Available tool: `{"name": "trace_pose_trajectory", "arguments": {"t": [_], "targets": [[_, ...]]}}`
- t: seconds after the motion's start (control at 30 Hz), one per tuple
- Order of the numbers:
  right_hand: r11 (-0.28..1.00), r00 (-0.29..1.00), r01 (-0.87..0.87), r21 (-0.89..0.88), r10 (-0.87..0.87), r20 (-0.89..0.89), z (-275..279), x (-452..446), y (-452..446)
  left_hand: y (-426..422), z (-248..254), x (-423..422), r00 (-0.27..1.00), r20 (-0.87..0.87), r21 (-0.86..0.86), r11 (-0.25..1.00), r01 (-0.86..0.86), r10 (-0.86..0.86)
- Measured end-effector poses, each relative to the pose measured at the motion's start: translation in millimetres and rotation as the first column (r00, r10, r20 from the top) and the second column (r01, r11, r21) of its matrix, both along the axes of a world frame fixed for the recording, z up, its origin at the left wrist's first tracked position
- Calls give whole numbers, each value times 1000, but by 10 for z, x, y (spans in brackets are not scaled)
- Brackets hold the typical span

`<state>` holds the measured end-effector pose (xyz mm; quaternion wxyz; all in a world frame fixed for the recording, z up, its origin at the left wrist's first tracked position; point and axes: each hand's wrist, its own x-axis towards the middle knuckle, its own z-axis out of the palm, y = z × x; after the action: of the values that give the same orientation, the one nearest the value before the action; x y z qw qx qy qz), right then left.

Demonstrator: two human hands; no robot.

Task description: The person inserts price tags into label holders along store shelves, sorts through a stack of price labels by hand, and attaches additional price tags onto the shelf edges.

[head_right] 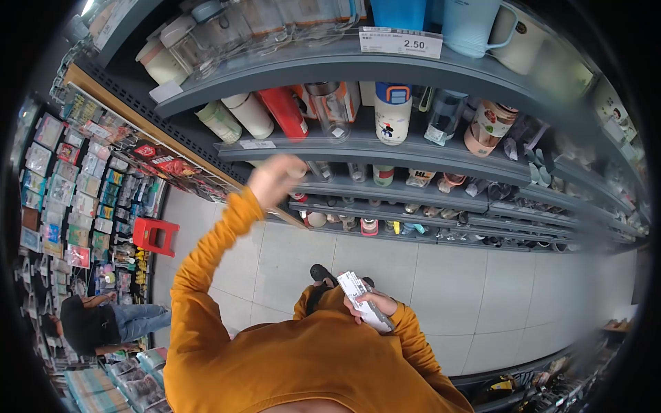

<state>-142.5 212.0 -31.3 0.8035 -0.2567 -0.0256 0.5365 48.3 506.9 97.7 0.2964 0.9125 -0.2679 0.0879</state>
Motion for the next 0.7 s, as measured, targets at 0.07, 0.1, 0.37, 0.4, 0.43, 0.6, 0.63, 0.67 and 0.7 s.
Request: {"name": "trace_pose_trajectory", "arguments": {"t": [0.07, 0.1, 0.37, 0.4, 0.43, 0.6, 0.63, 0.67, 0.7], "targets": [[1000, 1000, -21, -6, 21, -11, -1, -5, 8, 455, 79, 361, 971, 177, 68, 983, -173, 159], [999, 999, -32, -11, 31, -16, 2, 0, 3, 579, 159, 439, 952, 220, 84, 969, -234, 211], [999, 1000, 7, -36, -7, 15, 77, 51, 21, 1134, -71, 805, 937, -41, 292, 901, -321, 347], [999, 1000, 7, -39, -6, 19, 48, 53, 18, 1157, -48, 814, 933, -76, 281, 905, -318, 351], [999, 1000, 1, -32, 0, 20, 29, 57, 17, 1185, -33, 838, 939, -77, 268, 914, -304, 335], [1000, 1000, -19, -5, 19, 11, -64, 98, 34, 1165, 219, 851, 951, -89, 133, 950, -284, 297], [1000, 1000, 0, -14, 0, 11, -43, 105, 49, 1165, 281, 860, 952, -87, 107, 953, -284, 294], [1000, 1000, 18, -24, -18, 10, 5, 102, 70, 1165, 329, 856, 969, 36, 105, 963, -249, 246], [999, 999, 38, -33, -38, 10, 56, 105, 81, 1054, 488, 762, 965, 41, 101, 959, -263, 261]]}}
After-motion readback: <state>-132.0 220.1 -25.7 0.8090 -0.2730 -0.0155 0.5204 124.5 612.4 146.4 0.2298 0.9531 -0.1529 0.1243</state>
